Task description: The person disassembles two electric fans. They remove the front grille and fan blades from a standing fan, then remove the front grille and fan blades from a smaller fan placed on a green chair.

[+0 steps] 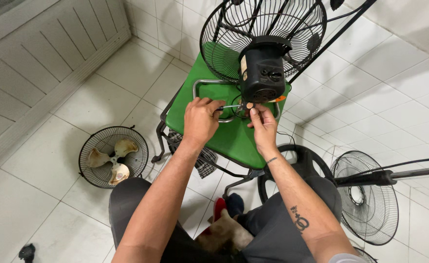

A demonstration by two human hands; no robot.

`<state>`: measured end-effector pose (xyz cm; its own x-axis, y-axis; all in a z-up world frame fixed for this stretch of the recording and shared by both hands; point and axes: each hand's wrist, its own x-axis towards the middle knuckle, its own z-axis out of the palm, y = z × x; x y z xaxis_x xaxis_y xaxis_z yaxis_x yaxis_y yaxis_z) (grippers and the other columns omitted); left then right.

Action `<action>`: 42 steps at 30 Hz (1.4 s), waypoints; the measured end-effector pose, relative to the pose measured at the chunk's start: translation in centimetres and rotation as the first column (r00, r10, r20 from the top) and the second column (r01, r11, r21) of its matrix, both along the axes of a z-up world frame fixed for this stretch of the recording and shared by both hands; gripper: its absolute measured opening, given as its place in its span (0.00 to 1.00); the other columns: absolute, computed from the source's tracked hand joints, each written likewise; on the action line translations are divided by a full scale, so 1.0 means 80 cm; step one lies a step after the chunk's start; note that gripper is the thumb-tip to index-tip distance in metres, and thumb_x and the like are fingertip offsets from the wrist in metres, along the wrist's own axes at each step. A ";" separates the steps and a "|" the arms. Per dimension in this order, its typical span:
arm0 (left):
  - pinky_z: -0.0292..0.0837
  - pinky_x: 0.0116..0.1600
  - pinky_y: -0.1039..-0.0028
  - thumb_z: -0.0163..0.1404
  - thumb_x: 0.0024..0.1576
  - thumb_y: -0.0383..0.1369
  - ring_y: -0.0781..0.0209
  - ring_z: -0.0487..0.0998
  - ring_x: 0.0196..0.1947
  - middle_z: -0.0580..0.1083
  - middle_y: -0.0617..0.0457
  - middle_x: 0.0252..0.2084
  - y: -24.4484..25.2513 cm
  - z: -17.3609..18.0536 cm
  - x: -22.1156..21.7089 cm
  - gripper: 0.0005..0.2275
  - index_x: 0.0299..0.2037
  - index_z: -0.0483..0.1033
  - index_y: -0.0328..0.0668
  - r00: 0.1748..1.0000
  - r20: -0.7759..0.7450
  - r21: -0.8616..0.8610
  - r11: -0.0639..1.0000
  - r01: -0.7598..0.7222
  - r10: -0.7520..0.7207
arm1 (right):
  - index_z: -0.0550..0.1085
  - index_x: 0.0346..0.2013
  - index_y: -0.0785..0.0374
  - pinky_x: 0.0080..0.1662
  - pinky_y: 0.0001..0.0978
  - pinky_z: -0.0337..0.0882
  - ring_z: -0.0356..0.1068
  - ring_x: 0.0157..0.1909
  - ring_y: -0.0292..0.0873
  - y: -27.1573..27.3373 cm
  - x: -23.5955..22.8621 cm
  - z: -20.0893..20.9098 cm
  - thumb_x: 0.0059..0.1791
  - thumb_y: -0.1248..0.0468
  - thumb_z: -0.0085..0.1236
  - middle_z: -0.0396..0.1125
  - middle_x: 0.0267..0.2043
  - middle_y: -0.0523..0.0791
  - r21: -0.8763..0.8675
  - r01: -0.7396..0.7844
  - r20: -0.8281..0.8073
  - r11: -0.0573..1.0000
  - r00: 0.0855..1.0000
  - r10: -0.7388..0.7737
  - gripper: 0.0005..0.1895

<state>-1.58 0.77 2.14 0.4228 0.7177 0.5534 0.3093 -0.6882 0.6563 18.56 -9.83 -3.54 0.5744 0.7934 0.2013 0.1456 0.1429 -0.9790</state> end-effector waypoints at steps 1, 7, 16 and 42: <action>0.70 0.49 0.62 0.60 0.49 0.25 0.51 0.75 0.39 0.78 0.53 0.35 0.000 0.000 0.000 0.12 0.43 0.84 0.48 1.000 0.006 0.004 1.000 0.001 -0.001 | 0.74 0.53 0.58 0.39 0.23 0.69 0.70 0.47 0.31 0.000 0.000 0.000 0.57 0.58 0.55 0.73 0.46 0.38 -0.004 0.001 0.002 1.000 1.000 -0.001 0.12; 0.69 0.49 0.62 0.60 0.48 0.25 0.51 0.75 0.39 0.78 0.54 0.35 0.002 -0.001 -0.001 0.12 0.43 0.84 0.47 0.999 0.030 -0.015 1.000 0.014 -0.013 | 0.74 0.53 0.58 0.39 0.22 0.69 0.70 0.47 0.30 0.001 0.001 -0.002 0.57 0.58 0.56 0.73 0.47 0.38 0.009 -0.001 -0.007 1.000 1.000 0.001 0.12; 0.69 0.49 0.62 0.61 0.48 0.26 0.52 0.75 0.40 0.78 0.54 0.35 0.003 -0.006 0.001 0.12 0.43 0.85 0.48 1.000 0.022 -0.010 1.000 0.017 -0.017 | 0.74 0.53 0.58 0.39 0.23 0.69 0.70 0.47 0.31 0.000 0.003 -0.004 0.57 0.58 0.56 0.72 0.46 0.38 0.008 0.001 0.014 1.000 1.000 -0.002 0.12; 0.70 0.38 0.51 0.57 0.55 0.35 0.39 0.78 0.35 0.78 0.43 0.33 0.051 0.011 -0.016 0.09 0.41 0.75 0.42 0.922 -0.270 -0.008 0.958 0.287 -0.278 | 0.71 0.50 0.58 0.34 0.25 0.72 0.67 0.44 0.33 0.015 0.003 -0.019 0.59 0.59 0.53 0.69 0.46 0.40 0.096 -0.038 -0.143 0.995 0.988 0.052 0.08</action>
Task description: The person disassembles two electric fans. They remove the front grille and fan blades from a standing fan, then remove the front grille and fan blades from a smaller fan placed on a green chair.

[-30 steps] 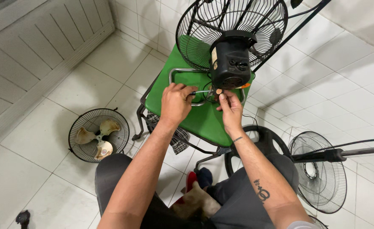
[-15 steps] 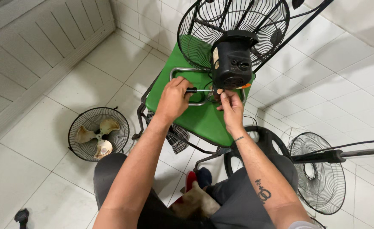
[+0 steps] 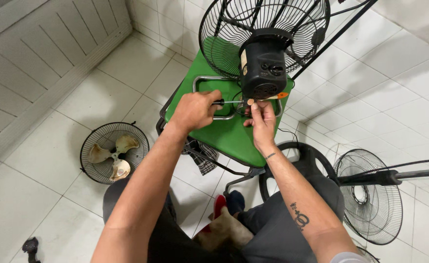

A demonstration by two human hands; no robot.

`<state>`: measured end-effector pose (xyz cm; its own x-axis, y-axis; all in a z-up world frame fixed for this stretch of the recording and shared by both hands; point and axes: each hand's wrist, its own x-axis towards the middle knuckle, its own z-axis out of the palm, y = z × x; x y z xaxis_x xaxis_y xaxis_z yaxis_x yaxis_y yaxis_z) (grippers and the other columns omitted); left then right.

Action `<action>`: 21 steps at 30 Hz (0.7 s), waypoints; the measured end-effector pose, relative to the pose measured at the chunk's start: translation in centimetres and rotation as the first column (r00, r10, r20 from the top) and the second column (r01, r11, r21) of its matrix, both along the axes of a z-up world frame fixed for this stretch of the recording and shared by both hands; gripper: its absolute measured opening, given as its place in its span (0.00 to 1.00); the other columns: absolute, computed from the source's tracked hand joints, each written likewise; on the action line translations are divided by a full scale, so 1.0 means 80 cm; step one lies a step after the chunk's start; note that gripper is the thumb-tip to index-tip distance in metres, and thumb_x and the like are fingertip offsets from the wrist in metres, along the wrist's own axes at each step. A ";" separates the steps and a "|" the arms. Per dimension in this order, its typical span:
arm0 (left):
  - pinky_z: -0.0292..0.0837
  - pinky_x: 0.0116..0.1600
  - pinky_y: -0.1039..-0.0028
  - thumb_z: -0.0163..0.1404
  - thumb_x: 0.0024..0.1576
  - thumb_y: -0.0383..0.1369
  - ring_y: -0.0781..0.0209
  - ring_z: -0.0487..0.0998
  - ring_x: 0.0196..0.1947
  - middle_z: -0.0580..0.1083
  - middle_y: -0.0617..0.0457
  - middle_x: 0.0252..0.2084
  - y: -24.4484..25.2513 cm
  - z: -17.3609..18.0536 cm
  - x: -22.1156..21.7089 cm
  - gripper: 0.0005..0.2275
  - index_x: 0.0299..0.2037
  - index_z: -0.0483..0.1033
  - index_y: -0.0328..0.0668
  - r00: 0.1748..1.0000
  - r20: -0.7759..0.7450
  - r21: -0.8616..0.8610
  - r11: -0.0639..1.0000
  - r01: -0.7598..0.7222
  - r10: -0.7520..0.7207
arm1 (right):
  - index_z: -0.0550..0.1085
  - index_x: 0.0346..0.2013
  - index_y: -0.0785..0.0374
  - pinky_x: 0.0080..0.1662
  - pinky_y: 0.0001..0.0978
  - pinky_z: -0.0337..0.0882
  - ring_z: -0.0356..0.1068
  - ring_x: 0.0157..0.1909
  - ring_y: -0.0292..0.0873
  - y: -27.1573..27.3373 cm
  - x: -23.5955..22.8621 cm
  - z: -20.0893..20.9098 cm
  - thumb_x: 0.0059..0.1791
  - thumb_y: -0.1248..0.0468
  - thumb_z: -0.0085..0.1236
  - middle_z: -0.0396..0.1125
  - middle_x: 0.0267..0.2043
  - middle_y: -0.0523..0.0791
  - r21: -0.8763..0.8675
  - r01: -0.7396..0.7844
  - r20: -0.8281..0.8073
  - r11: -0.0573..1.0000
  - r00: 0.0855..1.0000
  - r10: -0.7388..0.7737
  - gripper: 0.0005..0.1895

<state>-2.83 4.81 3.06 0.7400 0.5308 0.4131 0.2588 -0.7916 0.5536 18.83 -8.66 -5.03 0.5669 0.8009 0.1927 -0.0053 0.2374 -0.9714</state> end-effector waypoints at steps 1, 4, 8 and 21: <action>0.70 0.38 0.50 0.57 0.55 0.35 0.38 0.78 0.35 0.78 0.43 0.31 0.008 0.001 0.003 0.09 0.41 0.75 0.43 0.999 -0.045 0.002 1.000 0.024 -0.023 | 0.70 0.49 0.58 0.35 0.25 0.72 0.68 0.44 0.33 0.000 0.002 -0.001 0.59 0.59 0.53 0.69 0.46 0.40 0.002 -0.005 -0.017 1.000 1.000 0.005 0.08; 0.70 0.37 0.52 0.59 0.53 0.36 0.39 0.79 0.33 0.78 0.43 0.28 0.032 -0.003 0.015 0.09 0.40 0.77 0.45 0.989 -0.122 -0.091 0.993 0.070 -0.081 | 0.69 0.47 0.57 0.36 0.27 0.75 0.68 0.44 0.33 -0.002 0.006 -0.004 0.58 0.59 0.53 0.69 0.47 0.40 0.012 -0.019 -0.046 1.000 0.999 0.020 0.07; 0.69 0.32 0.64 0.61 0.51 0.36 0.53 0.78 0.28 0.78 0.48 0.25 0.065 -0.014 0.039 0.10 0.38 0.79 0.41 0.964 -0.122 -0.467 0.871 0.155 -0.237 | 0.69 0.47 0.57 0.38 0.28 0.76 0.68 0.45 0.34 0.001 0.004 -0.005 0.59 0.58 0.53 0.69 0.49 0.40 0.008 -0.019 -0.033 1.000 0.999 0.020 0.07; 0.73 0.39 0.70 0.66 0.45 0.30 0.64 0.78 0.33 0.79 0.51 0.34 0.033 -0.025 0.015 0.14 0.40 0.79 0.37 0.996 0.063 -0.519 0.851 0.085 -0.062 | 0.71 0.46 0.59 0.42 0.37 0.80 0.75 0.46 0.41 0.003 0.043 0.036 0.58 0.60 0.49 0.72 0.48 0.43 -0.243 -0.228 -0.210 0.943 0.961 0.178 0.07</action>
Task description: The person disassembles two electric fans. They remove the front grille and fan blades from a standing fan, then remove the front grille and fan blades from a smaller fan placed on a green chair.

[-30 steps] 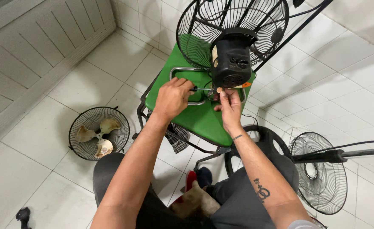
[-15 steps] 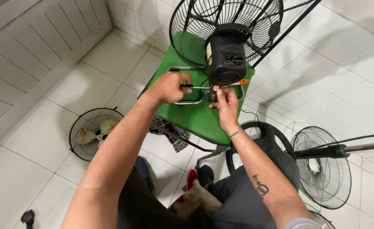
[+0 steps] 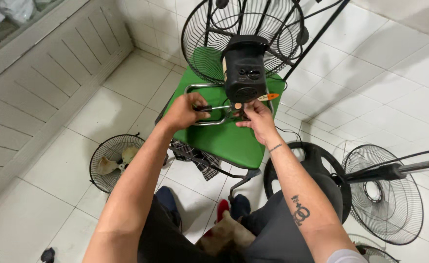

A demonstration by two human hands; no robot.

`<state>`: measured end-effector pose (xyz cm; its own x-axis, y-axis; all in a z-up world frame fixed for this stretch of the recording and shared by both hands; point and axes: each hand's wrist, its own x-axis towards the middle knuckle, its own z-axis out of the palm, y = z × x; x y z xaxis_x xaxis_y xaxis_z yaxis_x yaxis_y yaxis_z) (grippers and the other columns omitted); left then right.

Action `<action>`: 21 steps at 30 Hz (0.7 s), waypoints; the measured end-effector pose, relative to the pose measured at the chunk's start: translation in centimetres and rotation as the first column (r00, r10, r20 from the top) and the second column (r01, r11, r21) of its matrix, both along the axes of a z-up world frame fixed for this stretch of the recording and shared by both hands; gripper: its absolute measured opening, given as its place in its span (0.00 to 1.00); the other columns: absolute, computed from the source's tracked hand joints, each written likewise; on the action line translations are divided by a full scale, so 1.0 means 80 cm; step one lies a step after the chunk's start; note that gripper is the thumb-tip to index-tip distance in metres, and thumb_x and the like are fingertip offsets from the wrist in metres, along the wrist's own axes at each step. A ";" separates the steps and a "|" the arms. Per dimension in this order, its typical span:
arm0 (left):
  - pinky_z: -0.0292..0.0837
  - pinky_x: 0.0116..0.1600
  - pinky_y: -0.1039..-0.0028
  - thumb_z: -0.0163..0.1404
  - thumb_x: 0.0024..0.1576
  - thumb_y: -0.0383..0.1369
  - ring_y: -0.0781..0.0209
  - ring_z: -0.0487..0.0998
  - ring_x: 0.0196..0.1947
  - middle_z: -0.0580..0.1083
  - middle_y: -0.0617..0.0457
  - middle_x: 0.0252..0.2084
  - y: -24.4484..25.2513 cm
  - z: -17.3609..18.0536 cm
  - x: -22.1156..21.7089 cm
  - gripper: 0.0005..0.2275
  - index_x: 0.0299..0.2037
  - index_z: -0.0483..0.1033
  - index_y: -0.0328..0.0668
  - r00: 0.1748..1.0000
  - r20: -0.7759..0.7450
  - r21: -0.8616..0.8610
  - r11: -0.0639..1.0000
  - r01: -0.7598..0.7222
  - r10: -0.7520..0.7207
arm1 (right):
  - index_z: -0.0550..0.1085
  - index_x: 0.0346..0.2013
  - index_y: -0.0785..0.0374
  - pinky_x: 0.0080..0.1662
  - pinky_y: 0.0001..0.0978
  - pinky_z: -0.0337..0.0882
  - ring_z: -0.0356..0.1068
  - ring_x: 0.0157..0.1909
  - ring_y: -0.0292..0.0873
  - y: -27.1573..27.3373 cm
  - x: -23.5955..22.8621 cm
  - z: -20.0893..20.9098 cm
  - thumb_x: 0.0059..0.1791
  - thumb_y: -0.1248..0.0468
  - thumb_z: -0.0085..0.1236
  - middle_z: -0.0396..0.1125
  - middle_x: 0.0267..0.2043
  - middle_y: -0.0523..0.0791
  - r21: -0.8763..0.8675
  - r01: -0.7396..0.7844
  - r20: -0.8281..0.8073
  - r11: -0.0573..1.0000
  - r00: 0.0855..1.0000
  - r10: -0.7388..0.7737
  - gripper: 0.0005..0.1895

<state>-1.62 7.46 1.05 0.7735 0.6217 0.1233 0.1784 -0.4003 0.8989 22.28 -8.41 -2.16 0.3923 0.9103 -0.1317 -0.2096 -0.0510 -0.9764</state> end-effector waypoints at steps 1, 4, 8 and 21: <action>0.74 0.41 0.70 0.66 0.46 0.30 0.62 0.79 0.34 0.79 0.51 0.34 -0.009 0.004 -0.002 0.14 0.40 0.79 0.36 0.998 -0.011 -0.012 0.998 -0.056 0.056 | 0.71 0.45 0.60 0.41 0.37 0.79 0.75 0.45 0.41 0.002 0.001 -0.005 0.58 0.60 0.50 0.72 0.48 0.43 0.012 0.008 -0.018 1.000 1.000 -0.007 0.07; 0.75 0.42 0.67 0.65 0.48 0.30 0.55 0.80 0.36 0.79 0.48 0.37 -0.035 0.018 -0.007 0.12 0.40 0.79 0.38 0.984 0.047 0.165 0.971 -0.175 0.170 | 0.70 0.43 0.60 0.39 0.36 0.80 0.75 0.43 0.40 0.005 0.001 -0.020 0.56 0.62 0.51 0.72 0.46 0.42 0.055 0.031 -0.036 0.998 0.999 -0.029 0.05; 0.74 0.43 0.59 0.63 0.51 0.30 0.43 0.79 0.40 0.78 0.45 0.38 -0.059 0.032 -0.009 0.10 0.41 0.80 0.41 0.961 0.109 0.484 0.831 -0.274 0.254 | 0.70 0.41 0.61 0.36 0.31 0.79 0.74 0.41 0.38 0.012 -0.009 -0.029 0.57 0.62 0.51 0.73 0.45 0.42 0.115 0.082 0.029 0.990 0.996 -0.086 0.05; 0.72 0.35 0.64 0.59 0.56 0.34 0.53 0.78 0.30 0.77 0.50 0.29 -0.011 0.009 -0.005 0.09 0.42 0.78 0.41 0.987 -0.153 0.225 0.974 -0.019 0.055 | 0.69 0.40 0.64 0.27 0.24 0.72 0.72 0.35 0.32 0.010 -0.032 -0.017 0.58 0.63 0.51 0.68 0.34 0.41 0.164 0.144 0.229 0.976 0.956 -0.180 0.07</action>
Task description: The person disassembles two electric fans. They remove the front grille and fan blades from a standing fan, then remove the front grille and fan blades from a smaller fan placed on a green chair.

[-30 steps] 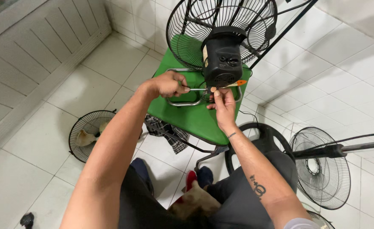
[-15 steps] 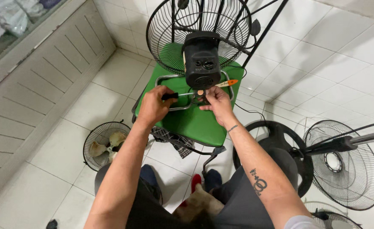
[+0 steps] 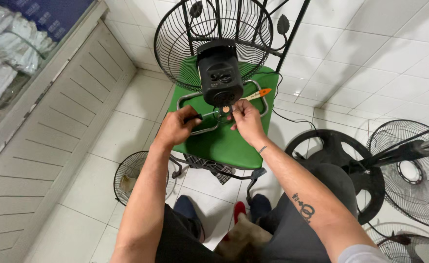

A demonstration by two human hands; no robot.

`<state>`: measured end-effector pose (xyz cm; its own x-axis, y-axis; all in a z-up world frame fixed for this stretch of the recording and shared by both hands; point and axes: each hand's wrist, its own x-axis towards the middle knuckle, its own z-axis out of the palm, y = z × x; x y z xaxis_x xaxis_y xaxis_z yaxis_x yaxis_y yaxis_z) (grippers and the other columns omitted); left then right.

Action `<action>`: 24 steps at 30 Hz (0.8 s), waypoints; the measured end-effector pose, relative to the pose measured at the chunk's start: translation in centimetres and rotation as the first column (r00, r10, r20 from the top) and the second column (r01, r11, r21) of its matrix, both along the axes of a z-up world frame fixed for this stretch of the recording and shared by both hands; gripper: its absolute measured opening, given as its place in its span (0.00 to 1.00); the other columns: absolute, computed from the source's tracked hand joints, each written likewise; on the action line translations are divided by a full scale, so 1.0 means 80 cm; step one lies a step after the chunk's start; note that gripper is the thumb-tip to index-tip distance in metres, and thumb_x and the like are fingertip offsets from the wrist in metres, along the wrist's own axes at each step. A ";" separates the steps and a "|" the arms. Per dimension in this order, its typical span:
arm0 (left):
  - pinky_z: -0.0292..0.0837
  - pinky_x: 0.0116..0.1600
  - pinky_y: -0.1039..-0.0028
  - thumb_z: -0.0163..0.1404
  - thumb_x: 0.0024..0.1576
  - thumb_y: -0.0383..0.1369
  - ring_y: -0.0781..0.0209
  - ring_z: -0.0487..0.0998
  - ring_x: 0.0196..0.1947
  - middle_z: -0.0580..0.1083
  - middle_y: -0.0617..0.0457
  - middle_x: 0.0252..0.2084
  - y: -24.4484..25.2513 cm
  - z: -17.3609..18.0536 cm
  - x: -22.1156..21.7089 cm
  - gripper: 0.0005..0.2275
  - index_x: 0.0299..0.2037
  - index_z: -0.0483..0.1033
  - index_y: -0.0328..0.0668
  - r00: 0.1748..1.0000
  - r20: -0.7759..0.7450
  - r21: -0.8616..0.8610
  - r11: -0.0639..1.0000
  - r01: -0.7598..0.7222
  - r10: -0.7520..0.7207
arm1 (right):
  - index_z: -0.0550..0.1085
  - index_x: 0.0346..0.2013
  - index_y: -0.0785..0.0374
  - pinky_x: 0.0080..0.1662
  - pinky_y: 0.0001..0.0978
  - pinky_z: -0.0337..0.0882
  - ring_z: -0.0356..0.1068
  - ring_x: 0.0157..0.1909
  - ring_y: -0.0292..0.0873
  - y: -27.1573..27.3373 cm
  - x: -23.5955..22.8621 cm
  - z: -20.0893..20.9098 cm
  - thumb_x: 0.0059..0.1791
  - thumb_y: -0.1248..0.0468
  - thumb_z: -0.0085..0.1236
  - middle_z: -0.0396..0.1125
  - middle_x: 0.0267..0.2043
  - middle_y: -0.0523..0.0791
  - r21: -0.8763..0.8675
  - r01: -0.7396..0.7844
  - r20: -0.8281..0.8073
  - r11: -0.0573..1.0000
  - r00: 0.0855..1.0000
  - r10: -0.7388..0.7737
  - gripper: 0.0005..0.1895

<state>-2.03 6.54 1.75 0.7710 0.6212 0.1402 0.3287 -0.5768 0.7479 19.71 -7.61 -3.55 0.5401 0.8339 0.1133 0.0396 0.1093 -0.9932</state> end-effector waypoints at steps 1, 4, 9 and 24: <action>0.71 0.34 0.65 0.58 0.57 0.35 0.56 0.76 0.29 0.76 0.52 0.28 0.010 -0.007 0.004 0.09 0.42 0.78 0.39 0.999 0.014 -0.108 0.993 0.046 -0.045 | 0.69 0.41 0.64 0.27 0.24 0.72 0.72 0.35 0.32 0.000 0.000 0.000 0.58 0.63 0.50 0.69 0.34 0.40 -0.004 0.007 0.001 1.000 1.000 -0.007 0.07; 0.61 0.30 0.69 0.57 0.63 0.38 0.62 0.66 0.25 0.70 0.56 0.25 0.029 -0.026 0.007 0.13 0.40 0.74 0.33 0.993 0.059 -0.533 0.838 0.120 -0.104 | 0.70 0.41 0.63 0.26 0.23 0.71 0.72 0.35 0.31 0.000 -0.003 -0.002 0.58 0.64 0.49 0.69 0.34 0.40 -0.007 0.017 0.016 1.000 1.000 -0.017 0.06; 0.61 0.34 0.73 0.58 0.59 0.37 0.64 0.68 0.29 0.74 0.54 0.30 0.031 -0.021 0.002 0.13 0.42 0.74 0.35 0.997 0.018 -0.625 0.777 0.074 -0.081 | 0.69 0.42 0.63 0.26 0.23 0.71 0.72 0.35 0.31 0.000 0.003 -0.001 0.58 0.63 0.50 0.69 0.34 0.40 0.001 -0.003 0.052 1.000 0.999 0.003 0.06; 0.70 0.35 0.74 0.61 0.56 0.31 0.69 0.76 0.28 0.77 0.57 0.27 -0.012 0.002 -0.001 0.07 0.37 0.80 0.35 0.948 0.235 -0.182 0.968 -0.174 0.214 | 0.71 0.43 0.63 0.26 0.22 0.72 0.73 0.35 0.30 -0.003 -0.005 0.008 0.57 0.64 0.50 0.72 0.36 0.40 0.003 0.037 0.077 0.999 0.996 -0.037 0.06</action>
